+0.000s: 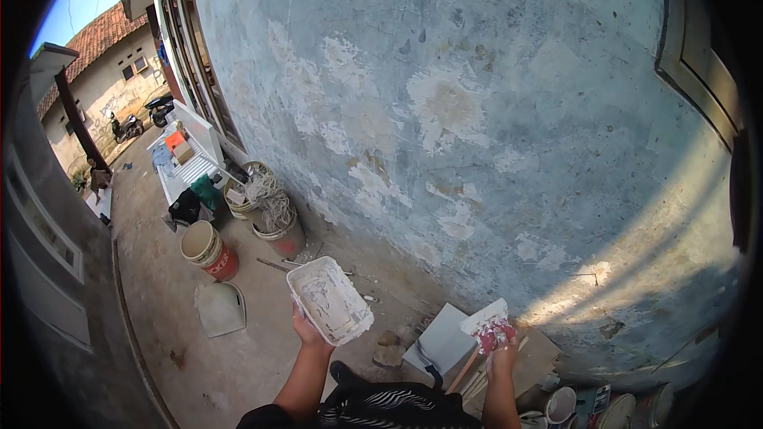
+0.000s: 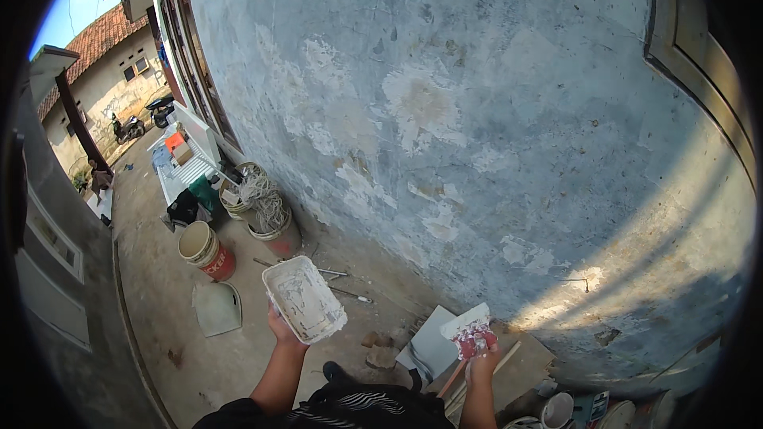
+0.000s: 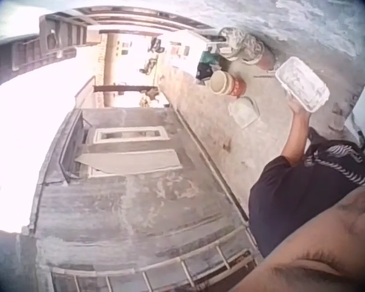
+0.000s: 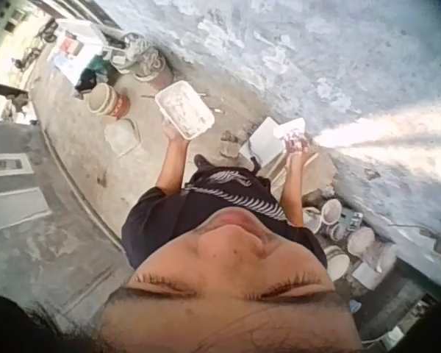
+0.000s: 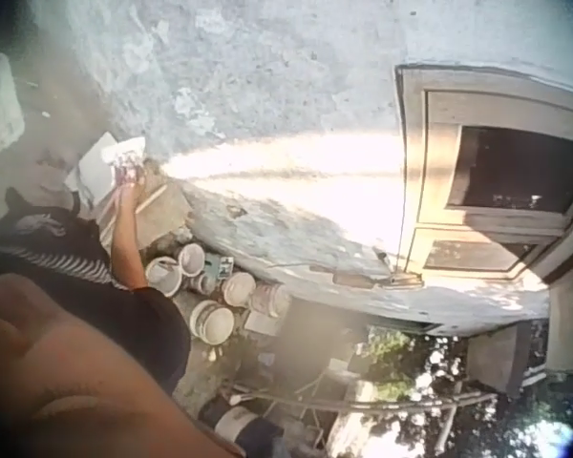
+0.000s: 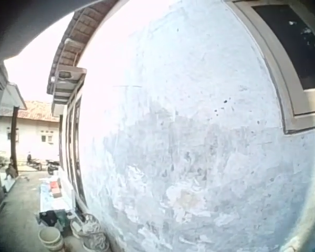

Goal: Apply wall filler or putty to damaged spots on an exterior wall using a putty knife.

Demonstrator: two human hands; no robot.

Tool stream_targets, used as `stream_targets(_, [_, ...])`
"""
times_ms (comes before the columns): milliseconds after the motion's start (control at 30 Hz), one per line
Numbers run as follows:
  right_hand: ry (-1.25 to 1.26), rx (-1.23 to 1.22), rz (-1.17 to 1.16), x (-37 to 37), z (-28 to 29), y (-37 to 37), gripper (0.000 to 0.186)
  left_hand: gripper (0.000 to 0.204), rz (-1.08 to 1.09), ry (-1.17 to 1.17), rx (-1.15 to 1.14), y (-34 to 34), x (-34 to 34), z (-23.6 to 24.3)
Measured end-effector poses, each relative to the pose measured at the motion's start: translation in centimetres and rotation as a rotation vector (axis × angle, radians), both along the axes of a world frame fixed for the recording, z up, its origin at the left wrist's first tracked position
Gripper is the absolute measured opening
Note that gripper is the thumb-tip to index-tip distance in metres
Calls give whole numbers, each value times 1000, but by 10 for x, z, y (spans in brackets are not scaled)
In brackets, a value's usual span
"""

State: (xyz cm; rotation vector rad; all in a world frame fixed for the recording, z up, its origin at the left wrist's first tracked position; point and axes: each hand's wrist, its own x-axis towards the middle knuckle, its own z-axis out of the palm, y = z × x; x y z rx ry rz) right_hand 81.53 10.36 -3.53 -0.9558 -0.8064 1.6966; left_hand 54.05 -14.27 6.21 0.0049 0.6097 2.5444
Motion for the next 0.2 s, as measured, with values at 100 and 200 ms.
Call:
stream_targets(100, [82, 31, 324, -100, 40, -49, 14, 68, 91, 54, -7, -59, -46, -10])
stream_targets(200, [191, 42, 694, -201, 85, -114, 13, 67, 226, 150, -85, -116, -86, -13])
